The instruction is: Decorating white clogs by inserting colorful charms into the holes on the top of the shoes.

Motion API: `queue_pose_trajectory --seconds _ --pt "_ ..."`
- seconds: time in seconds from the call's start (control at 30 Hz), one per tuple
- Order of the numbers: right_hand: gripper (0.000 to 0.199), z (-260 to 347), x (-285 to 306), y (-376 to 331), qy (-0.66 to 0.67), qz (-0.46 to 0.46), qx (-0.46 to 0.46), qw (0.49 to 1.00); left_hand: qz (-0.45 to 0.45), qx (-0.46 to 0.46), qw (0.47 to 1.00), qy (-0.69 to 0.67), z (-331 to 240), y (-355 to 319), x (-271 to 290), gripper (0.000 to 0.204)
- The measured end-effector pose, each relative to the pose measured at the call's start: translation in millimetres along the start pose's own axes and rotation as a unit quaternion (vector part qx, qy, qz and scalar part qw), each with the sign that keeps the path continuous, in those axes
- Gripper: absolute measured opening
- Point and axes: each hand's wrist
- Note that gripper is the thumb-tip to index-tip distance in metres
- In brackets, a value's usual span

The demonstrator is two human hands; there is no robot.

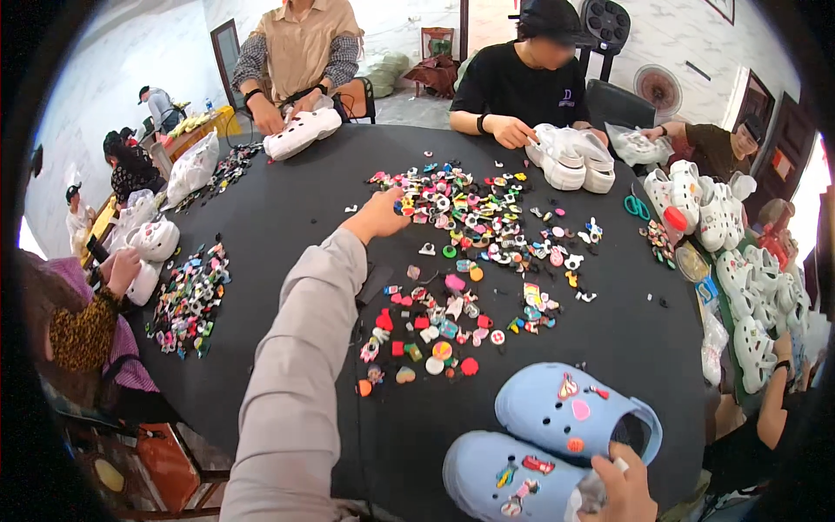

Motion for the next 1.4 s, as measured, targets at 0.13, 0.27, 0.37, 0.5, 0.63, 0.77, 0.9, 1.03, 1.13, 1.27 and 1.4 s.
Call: queue_pose_trajectory --seconds 0.13,0.27,0.37,0.5,0.63,0.77,0.9,1.03,1.13,1.27,1.4 --pt "0.07 3.8 3.1 -0.9 -0.04 0.014 -0.038 0.998 -0.08 0.063 0.994 0.049 38.0 52.4 -44.0 0.073" --pt "0.071 -1.6 1.4 -4.4 0.004 0.019 -0.03 0.999 -0.027 0.128 0.989 0.067 49.0 83.4 -58.1 0.087" --pt "0.073 -3.5 -1.6 -4.5 0.015 0.001 -0.022 1.0 0.045 0.121 0.987 0.091 43.4 90.8 -56.1 0.072" --pt "0.074 0.5 -0.8 -3.8 -0.002 -0.002 -0.024 1.0 -0.051 -0.001 0.993 0.106 26.4 75.7 -54.8 0.042" --pt "0.067 -0.5 -1.0 -7.8 0.0 -0.005 -0.043 0.999 -0.103 -0.036 0.992 0.063 1.5 50.0 -58.2 0.032" --pt "0.08 -9.9 -3.9 -11.8 -0.033 -0.011 -0.01 0.999 -0.075 -0.058 0.995 -0.015 -21.0 15.3 -42.6 0.036" --pt "0.076 -13.0 -6.8 -8.0 0.008 -0.035 -0.004 0.999 0.02 -0.033 0.971 -0.236 -56.1 -33.7 -19.6 0.034" --pt "0.078 -4.9 -10.0 -1.0 0.01 -0.038 -0.018 0.999 0.096 -0.065 0.935 -0.334 -102.8 -86.0 -5.7 0.03" --pt "0.067 5.6 -9.4 -6.0 -0.034 -0.028 -0.017 0.999 0.106 -0.119 0.957 -0.241 -130.7 -125.9 -8.7 0.03" --pt "0.056 14.6 -15.2 -14.2 -0.033 -0.057 -0.022 0.998 0.074 -0.149 0.973 -0.161 -150.1 -160.8 -14.5 0.038" --pt "0.054 11.8 -22.9 -16.8 -0.005 -0.111 -0.019 0.994 -0.036 -0.179 0.977 -0.107 -152.3 -177.3 -14.3 0.042"
Point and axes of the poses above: each hand's wrist, its own y-axis towards the middle knuckle, its own x-axis out of the back of the hand, z = x × y, and after that the axes turned 10 degrees about -x, right-handed
